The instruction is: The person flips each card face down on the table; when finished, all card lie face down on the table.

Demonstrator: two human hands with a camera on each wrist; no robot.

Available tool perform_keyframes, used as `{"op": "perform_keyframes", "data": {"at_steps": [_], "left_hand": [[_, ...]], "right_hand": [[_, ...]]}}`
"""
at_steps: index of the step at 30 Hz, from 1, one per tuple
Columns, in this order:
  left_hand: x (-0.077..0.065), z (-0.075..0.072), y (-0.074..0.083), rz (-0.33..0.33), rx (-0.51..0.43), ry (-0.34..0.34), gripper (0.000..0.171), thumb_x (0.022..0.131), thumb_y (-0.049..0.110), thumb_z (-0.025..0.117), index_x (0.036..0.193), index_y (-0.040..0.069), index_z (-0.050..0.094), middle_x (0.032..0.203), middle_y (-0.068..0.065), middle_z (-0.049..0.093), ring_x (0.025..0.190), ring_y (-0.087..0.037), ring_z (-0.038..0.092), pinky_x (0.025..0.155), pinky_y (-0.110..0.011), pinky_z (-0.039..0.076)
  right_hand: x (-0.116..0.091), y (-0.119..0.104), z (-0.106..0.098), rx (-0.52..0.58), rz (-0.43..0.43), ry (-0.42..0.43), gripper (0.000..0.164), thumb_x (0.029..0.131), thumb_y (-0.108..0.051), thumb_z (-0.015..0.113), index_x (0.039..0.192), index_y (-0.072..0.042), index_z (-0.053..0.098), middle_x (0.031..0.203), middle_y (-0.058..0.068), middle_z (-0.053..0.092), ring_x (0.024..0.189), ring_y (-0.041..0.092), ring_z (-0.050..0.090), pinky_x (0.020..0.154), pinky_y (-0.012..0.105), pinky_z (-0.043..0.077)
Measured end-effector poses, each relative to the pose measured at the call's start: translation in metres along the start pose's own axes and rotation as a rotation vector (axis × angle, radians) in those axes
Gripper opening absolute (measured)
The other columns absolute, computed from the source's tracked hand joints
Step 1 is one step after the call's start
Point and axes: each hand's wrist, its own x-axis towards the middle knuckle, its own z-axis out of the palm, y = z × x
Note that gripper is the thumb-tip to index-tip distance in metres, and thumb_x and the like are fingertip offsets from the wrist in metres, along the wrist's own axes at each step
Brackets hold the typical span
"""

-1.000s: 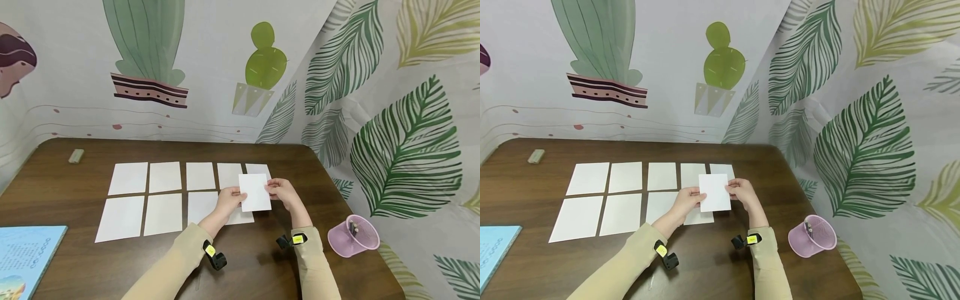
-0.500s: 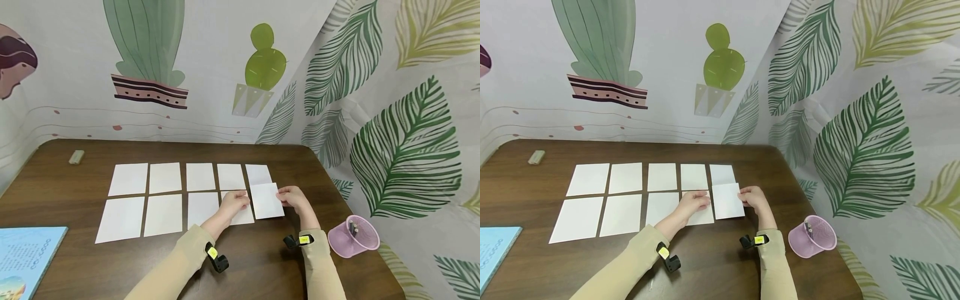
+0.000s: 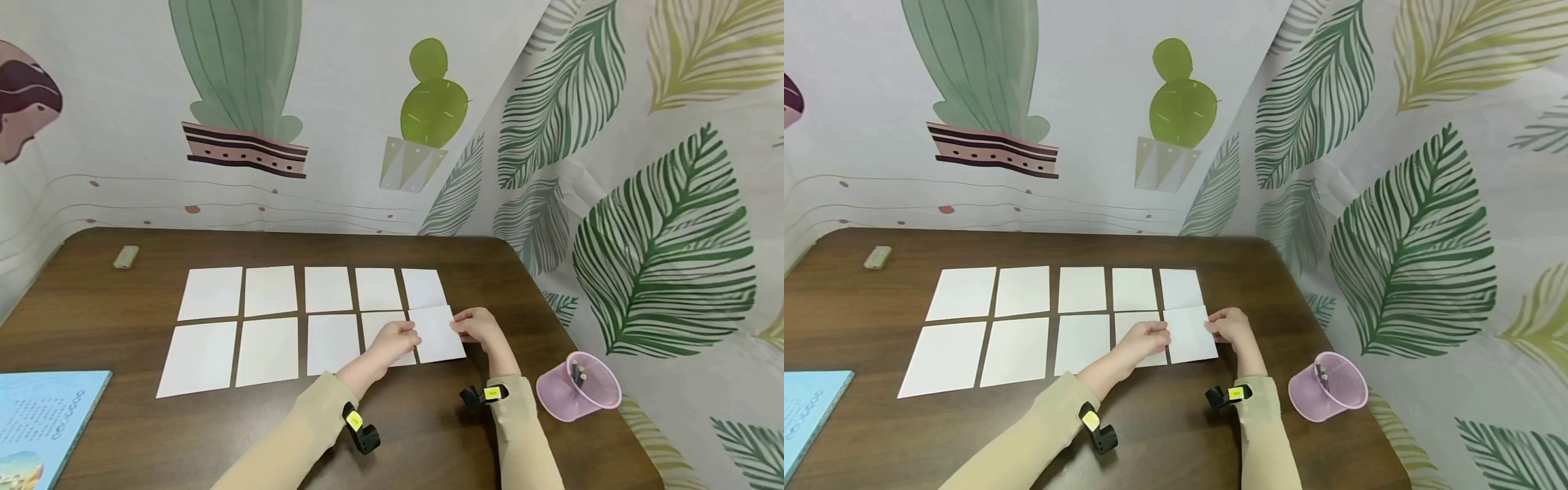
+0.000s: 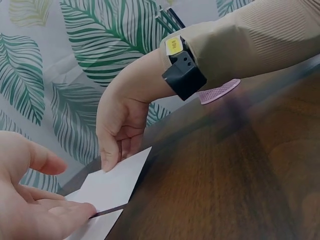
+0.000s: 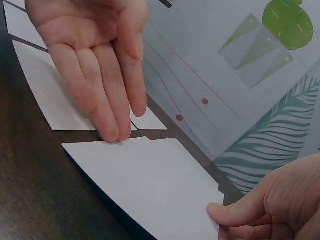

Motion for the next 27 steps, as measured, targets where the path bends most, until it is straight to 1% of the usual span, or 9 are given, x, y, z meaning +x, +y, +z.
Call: {"op": "perform_keyframes", "data": {"at_steps": [5,10,14,21,27], "left_hand": [[-0.0012,0.0021,0.0002,-0.002,0.042,-0.019,0.057,0.089,0.008,0.057,0.140,-0.013,0.042,0.138,-0.029,0.052,0.122,-0.037,0.057,0.103,-0.043,0.049],[-0.0020,0.0024,0.0014,0.000,0.064,-0.021,0.056,0.089,0.008,0.058,0.139,-0.013,0.043,0.136,-0.030,0.053,0.121,-0.037,0.058,0.103,-0.044,0.049],[-0.0019,0.0021,0.0020,-0.006,0.069,-0.023,0.056,0.090,0.009,0.058,0.139,-0.013,0.043,0.136,-0.029,0.053,0.120,-0.037,0.058,0.103,-0.044,0.049],[-0.0012,0.0016,0.0023,-0.005,0.073,-0.026,0.055,0.091,0.009,0.057,0.139,-0.013,0.043,0.136,-0.029,0.053,0.122,-0.037,0.057,0.104,-0.044,0.049],[-0.0008,0.0010,0.0021,-0.009,0.077,-0.028,0.054,0.091,0.009,0.056,0.139,-0.013,0.043,0.136,-0.029,0.053,0.121,-0.038,0.058,0.105,-0.045,0.048]], "right_hand": [[-0.0018,-0.0011,-0.0001,-0.033,0.031,0.038,0.026,0.088,-0.009,0.070,0.107,0.009,0.066,0.093,0.016,0.066,0.077,0.018,0.065,0.076,0.035,0.061],[-0.0026,-0.0020,-0.0020,-0.035,0.042,0.057,0.026,0.086,-0.010,0.073,0.103,0.009,0.068,0.086,0.013,0.066,0.073,0.016,0.063,0.075,0.032,0.061],[-0.0020,-0.0020,-0.0029,-0.035,0.038,0.052,0.026,0.085,-0.010,0.073,0.102,0.009,0.067,0.083,0.010,0.065,0.070,0.014,0.061,0.073,0.030,0.061],[0.0004,0.0004,-0.0026,-0.054,0.048,0.058,0.026,0.085,-0.011,0.073,0.101,0.008,0.069,0.088,0.013,0.067,0.073,0.014,0.064,0.073,0.029,0.061],[0.0003,0.0009,-0.0027,-0.055,0.049,0.047,0.025,0.085,-0.011,0.074,0.101,0.008,0.068,0.087,0.012,0.067,0.070,0.012,0.063,0.068,0.025,0.059]]}}
